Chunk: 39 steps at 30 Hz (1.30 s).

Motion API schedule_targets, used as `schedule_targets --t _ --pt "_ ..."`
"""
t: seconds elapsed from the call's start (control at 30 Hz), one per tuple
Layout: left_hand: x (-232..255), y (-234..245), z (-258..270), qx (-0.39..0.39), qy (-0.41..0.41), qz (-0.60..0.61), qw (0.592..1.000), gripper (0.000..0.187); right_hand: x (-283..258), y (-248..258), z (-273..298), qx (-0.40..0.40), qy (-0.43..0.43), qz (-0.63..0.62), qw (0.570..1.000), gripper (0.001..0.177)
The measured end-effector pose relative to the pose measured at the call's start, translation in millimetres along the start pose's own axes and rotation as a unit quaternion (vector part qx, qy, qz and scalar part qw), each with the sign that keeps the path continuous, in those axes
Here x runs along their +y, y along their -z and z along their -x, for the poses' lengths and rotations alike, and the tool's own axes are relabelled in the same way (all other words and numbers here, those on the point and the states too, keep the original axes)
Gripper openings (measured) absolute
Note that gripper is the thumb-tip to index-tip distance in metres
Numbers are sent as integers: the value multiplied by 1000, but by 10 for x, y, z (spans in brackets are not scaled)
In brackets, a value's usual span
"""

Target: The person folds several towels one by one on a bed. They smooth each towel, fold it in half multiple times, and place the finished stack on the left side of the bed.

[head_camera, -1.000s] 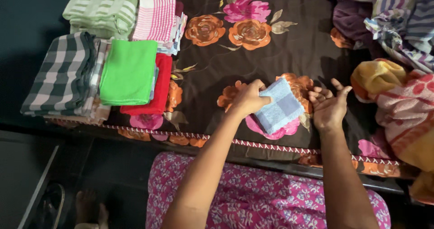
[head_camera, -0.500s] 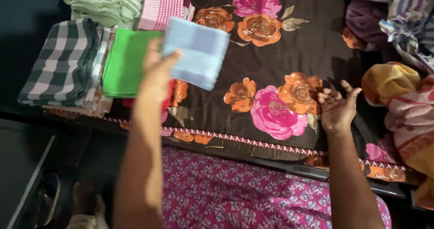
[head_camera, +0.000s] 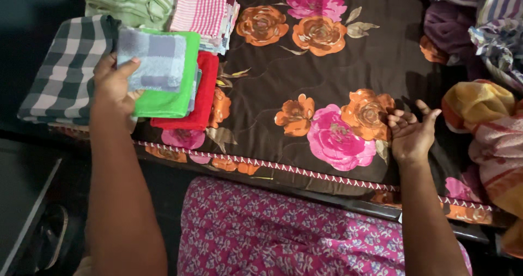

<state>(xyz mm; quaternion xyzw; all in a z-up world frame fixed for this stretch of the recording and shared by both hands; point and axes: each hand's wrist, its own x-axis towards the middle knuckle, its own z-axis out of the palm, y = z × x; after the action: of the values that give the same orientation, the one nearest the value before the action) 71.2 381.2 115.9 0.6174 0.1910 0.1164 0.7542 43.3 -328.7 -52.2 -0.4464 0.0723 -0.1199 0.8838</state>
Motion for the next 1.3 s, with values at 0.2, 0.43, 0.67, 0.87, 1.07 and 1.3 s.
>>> schedule_targets --t 0.2,0.43,0.67,0.87,1.07,1.3 --pt "-98 6 -134 40 -38 -195 979 61 -8 -24 14 7 -3 1 1000 65" --pt "86 -228 25 2 -119 -210 970 69 -28 -55 27 11 -5 3 1000 64" --pt "157 -1097 666 -147 -78 118 979 70 -2 28 -2 -2 -3 -7 1000 60" --pt "-1172 -1987 940 -212 8 138 967 69 17 58 -47 2 -6 -3 1000 60" --pt "-1273 -2105 1244 -118 -240 -297 917 76 1 23 -24 -3 0 0 1000 61" --pt "-293 -1576 1130 85 -321 -680 654 95 16 43 -19 -9 -2 -16 1000 59"
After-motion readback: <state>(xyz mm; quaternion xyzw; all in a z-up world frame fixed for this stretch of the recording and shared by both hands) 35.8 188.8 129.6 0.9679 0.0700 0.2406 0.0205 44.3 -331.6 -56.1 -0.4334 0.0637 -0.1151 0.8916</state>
